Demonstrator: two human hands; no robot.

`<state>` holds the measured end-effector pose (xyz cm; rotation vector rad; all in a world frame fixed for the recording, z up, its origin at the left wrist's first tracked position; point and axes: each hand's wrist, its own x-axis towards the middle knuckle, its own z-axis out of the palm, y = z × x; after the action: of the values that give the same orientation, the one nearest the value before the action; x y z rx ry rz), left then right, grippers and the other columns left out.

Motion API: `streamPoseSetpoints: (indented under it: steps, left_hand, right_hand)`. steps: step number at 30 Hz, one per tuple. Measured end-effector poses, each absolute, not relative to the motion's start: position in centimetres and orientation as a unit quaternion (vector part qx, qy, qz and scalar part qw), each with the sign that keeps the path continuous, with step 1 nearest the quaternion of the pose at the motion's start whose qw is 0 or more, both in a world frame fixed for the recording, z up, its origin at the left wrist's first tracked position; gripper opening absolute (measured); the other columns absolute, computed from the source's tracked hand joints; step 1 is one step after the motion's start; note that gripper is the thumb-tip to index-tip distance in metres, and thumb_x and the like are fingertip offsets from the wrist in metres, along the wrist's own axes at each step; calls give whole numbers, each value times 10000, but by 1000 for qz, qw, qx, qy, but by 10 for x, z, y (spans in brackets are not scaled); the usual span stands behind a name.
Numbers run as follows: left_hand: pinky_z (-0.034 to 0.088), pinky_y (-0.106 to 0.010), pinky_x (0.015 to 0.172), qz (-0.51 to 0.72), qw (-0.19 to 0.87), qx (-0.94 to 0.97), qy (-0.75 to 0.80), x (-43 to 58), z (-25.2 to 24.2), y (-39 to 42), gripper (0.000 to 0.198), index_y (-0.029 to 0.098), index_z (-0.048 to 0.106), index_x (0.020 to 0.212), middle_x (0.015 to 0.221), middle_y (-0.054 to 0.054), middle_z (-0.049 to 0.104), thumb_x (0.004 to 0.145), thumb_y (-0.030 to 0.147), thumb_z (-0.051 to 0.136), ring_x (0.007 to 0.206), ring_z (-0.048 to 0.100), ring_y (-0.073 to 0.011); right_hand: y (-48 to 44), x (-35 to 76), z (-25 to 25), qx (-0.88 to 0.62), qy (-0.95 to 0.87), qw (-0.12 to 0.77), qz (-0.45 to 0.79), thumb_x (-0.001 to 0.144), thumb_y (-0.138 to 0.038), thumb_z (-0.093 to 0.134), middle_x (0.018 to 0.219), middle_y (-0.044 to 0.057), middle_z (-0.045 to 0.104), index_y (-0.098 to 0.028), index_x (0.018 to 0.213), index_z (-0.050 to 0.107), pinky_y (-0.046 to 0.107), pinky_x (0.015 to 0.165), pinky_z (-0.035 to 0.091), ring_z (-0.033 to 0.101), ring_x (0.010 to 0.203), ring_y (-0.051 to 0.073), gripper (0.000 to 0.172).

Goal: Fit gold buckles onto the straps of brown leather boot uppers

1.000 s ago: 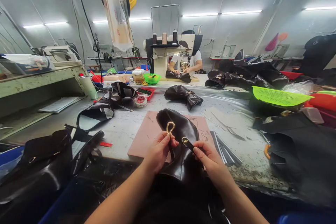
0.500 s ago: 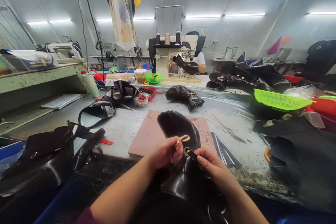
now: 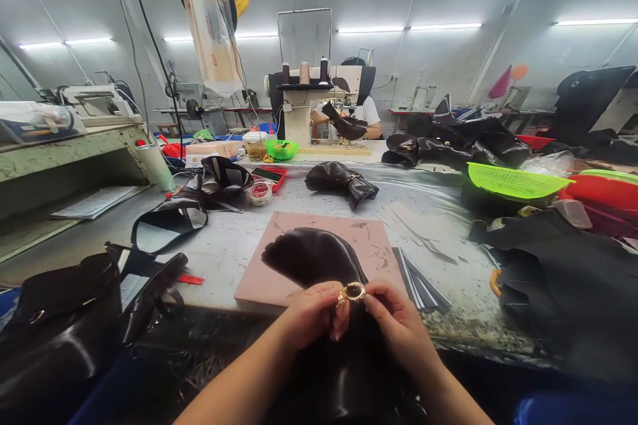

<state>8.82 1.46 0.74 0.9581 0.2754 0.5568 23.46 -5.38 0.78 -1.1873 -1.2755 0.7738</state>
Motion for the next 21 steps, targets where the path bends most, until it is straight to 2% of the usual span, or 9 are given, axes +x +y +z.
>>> streamPoseSetpoints:
  steps: [4, 6, 8, 12, 16, 18, 21]
  left_hand:
    - [293, -170, 332, 235, 811, 499, 195, 90, 11, 12, 349, 116, 538, 733, 498, 33, 483, 743, 462, 586, 349, 445, -65]
    - [296, -161, 327, 237, 792, 514, 227, 89, 15, 11, 356, 130, 528, 826, 541, 50, 490, 719, 458, 616, 347, 413, -47]
    - [307, -158, 337, 232, 776, 530, 251, 86, 19, 9, 376, 144, 503, 823, 571, 56, 497, 680, 457, 654, 359, 403, -38]
    - [406, -179, 506, 206, 743, 566, 291, 79, 29, 2, 342, 144, 465, 707, 618, 35, 520, 640, 399, 682, 517, 505, -63]
    - [353, -171, 445, 154, 673, 640, 338, 73, 37, -12, 191, 166, 450, 733, 623, 61, 471, 702, 290, 592, 484, 452, -57]
    - [357, -180, 453, 132, 627, 696, 325, 68, 42, -17, 155, 179, 497, 839, 650, 62, 500, 713, 235, 568, 508, 471, -73]
    - [409, -212, 610, 104, 539, 791, 272, 60, 52, -22, 268, 202, 580, 956, 769, 40, 616, 694, 147, 573, 698, 556, -123]
  right_hand:
    - [-58, 228, 9, -469, -524, 614, 358, 788, -287, 533, 774, 8, 619, -221, 859, 601, 283, 711, 452, 578, 750, 165, 118]
    - [-61, 226, 9, -464, -485, 633, 385, 776, -253, 521, 798, -2, 615, -241, 980, 571, 278, 685, 464, 584, 735, 157, 210]
    - [-63, 227, 11, -468, -491, 618, 399, 771, -217, 496, 803, -2, 610, -247, 1021, 568, 277, 667, 465, 581, 726, 155, 262]
    - [-68, 226, 19, -477, -623, 532, 317, 786, -224, 497, 758, 24, 593, -211, 863, 620, 288, 644, 453, 563, 712, 169, 146]
    - [-77, 219, 34, -497, -695, 495, 158, 788, -180, 541, 902, 66, 546, -202, 758, 632, 285, 677, 461, 546, 779, 169, 98]
    - [-83, 214, 44, -443, -739, 480, 165, 821, -154, 502, 894, 60, 553, -200, 799, 625, 257, 667, 465, 550, 752, 145, 133]
    - [-93, 207, 58, -371, -784, 432, 246, 849, -146, 472, 775, 17, 601, -200, 827, 568, 214, 626, 457, 563, 699, 119, 112]
